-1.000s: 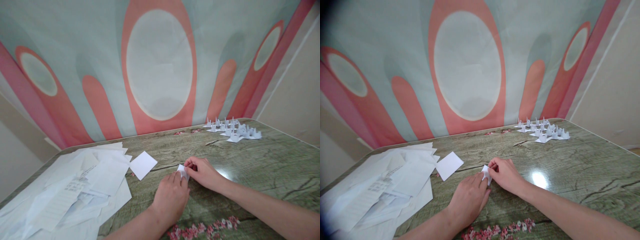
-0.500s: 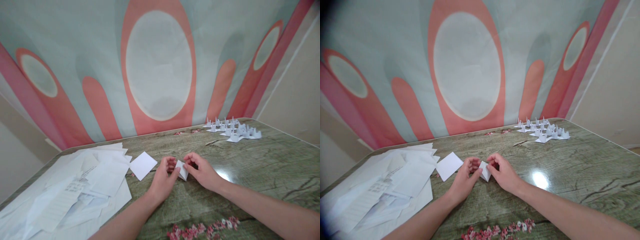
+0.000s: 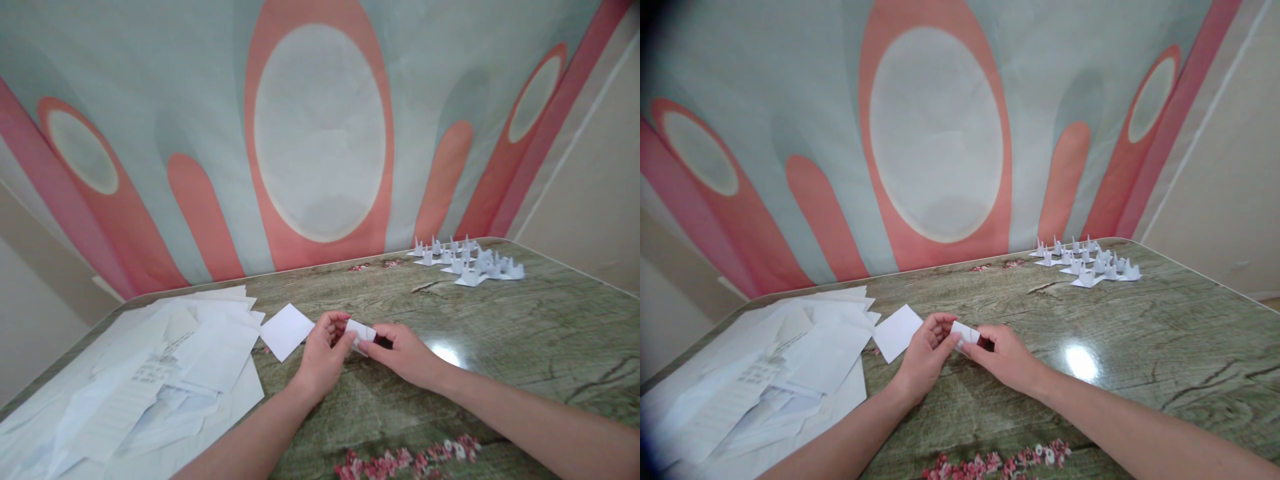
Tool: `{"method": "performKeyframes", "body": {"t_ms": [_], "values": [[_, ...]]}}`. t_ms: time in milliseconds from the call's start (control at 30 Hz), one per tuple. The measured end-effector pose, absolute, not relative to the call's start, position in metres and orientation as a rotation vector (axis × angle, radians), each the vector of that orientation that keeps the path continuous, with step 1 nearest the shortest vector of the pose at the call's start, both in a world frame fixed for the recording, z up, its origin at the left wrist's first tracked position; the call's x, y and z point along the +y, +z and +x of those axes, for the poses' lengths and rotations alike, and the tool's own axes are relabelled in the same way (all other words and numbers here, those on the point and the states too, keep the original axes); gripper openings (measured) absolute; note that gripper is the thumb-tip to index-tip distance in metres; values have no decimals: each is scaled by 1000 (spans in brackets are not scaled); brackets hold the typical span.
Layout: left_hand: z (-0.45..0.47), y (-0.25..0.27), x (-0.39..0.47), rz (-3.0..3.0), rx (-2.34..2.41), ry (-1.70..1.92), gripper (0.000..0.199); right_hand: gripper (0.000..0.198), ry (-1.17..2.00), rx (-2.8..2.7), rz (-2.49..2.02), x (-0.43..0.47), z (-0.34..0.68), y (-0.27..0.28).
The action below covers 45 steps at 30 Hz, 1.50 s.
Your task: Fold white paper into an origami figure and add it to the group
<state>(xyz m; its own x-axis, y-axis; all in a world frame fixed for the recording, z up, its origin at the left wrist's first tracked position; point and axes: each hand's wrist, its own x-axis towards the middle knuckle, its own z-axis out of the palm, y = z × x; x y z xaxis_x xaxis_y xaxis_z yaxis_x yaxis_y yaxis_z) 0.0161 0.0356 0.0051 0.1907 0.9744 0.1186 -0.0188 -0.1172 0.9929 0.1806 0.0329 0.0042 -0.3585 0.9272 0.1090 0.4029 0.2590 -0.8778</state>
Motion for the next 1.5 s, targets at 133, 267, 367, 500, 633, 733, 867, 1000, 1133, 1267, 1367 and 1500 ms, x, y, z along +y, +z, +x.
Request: {"method": "performKeyframes", "body": {"t_ms": [133, 267, 367, 500, 633, 733, 867, 1000, 1133, 1267, 1367, 1500], "values": [[15, 3, 37, 1338, 975, 1177, 24, 25, 1033, -1866, -1204, 33, 181, 5], [16, 1, 37, 1328, 960, 1208, 23, 22, 952, -1903, -1205, 33, 181, 3], [16, 1, 37, 1336, 958, 1211, 23, 20, 857, -1958, -1224, 32, 180, 1], [16, 0, 38, 1336, 971, 1212, 23, 20, 780, -1978, -1254, 31, 180, 0], [16, 0, 38, 1324, 984, 1218, 21, 20, 793, -1975, -1222, 32, 179, 2], [16, 2, 38, 1305, 990, 1225, 21, 22, 820, -1996, -1183, 32, 179, 4], [16, 4, 38, 1310, 1000, 1221, 22, 23, 874, -1969, -1178, 33, 180, 4], [16, 5, 37, 1355, 996, 1143, 24, 23, 963, -1923, -1171, 33, 183, 4], [18, 4, 36, 1386, 1014, 1117, 22, 24, 988, -1901, -1157, 33, 183, 4], [17, 2, 37, 1364, 1032, 1137, 23, 24, 987, -1882, -1143, 33, 181, 2], [16, 1, 38, 1346, 1042, 1125, 28, 24, 993, -1859, -1152, 33, 181, 1], [15, 2, 38, 1306, 1025, 1110, 29, 22, 1023, -1849, -1135, 35, 184, 2]]}}
